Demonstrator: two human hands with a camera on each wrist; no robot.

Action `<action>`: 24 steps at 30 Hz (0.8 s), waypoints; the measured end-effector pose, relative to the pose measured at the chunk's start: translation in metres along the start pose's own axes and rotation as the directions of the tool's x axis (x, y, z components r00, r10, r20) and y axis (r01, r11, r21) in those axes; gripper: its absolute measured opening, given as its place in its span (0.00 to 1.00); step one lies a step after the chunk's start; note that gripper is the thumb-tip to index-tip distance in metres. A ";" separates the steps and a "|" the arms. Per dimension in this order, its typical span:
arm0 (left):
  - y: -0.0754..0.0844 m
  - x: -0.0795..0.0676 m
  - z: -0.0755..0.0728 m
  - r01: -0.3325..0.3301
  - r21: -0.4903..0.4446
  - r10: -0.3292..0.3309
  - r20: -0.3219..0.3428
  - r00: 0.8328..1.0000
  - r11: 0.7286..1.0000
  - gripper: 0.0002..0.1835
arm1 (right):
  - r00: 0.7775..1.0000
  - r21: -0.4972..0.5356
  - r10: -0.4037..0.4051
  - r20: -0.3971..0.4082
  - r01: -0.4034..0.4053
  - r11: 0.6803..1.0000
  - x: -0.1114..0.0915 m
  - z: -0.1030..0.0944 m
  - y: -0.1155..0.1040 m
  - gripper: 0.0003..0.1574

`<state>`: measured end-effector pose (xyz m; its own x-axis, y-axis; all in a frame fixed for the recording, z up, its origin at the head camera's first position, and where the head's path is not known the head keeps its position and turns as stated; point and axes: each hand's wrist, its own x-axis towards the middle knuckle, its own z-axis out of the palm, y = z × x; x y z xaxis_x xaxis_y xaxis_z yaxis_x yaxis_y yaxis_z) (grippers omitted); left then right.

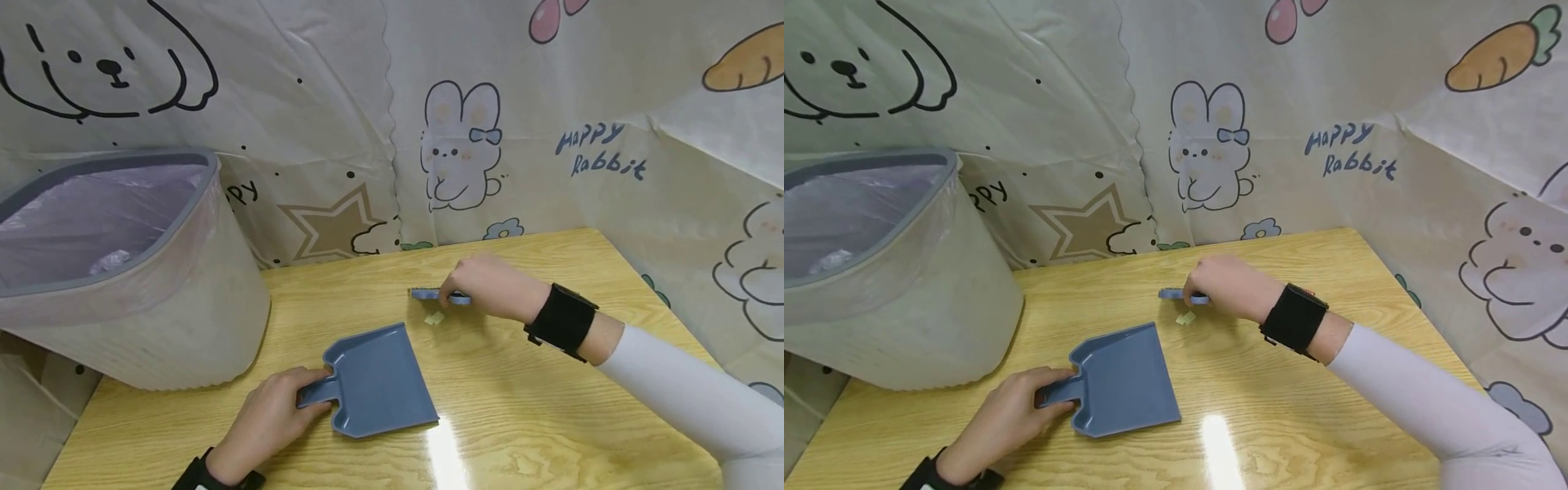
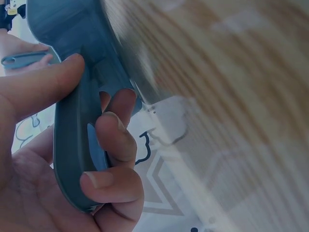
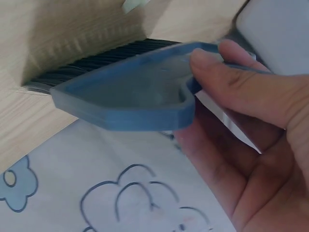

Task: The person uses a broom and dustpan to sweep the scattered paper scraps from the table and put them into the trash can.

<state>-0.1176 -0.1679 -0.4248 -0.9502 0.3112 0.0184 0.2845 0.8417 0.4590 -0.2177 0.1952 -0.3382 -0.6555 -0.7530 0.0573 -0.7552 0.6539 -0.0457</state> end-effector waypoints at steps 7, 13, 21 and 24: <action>-0.001 0.000 0.000 -0.015 -0.003 0.015 0.005 1.000 1.000 0.22 | 0.998 0.023 -0.058 0.018 0.057 0.998 -0.021 -0.005 -0.024 0.31; -0.001 0.001 -0.002 -0.015 0.003 0.015 0.003 1.000 1.000 0.23 | 0.997 0.059 -0.060 0.052 0.057 0.997 -0.034 -0.016 -0.037 0.34; 0.000 0.000 -0.002 0.004 -0.002 -0.004 0.014 1.000 1.000 0.22 | 0.996 0.108 0.081 0.037 -0.085 0.991 -0.042 -0.039 -0.020 0.24; 0.001 0.000 -0.003 0.003 0.002 -0.003 0.011 1.000 1.000 0.22 | 0.985 0.100 0.170 0.042 -0.173 0.980 -0.045 -0.043 -0.004 0.19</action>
<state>-0.1176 -0.1681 -0.4221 -0.9494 0.3140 0.0071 0.2823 0.8431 0.4576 -0.1844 0.2297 -0.2980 -0.7737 -0.6335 0.0068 -0.6267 0.7638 -0.1548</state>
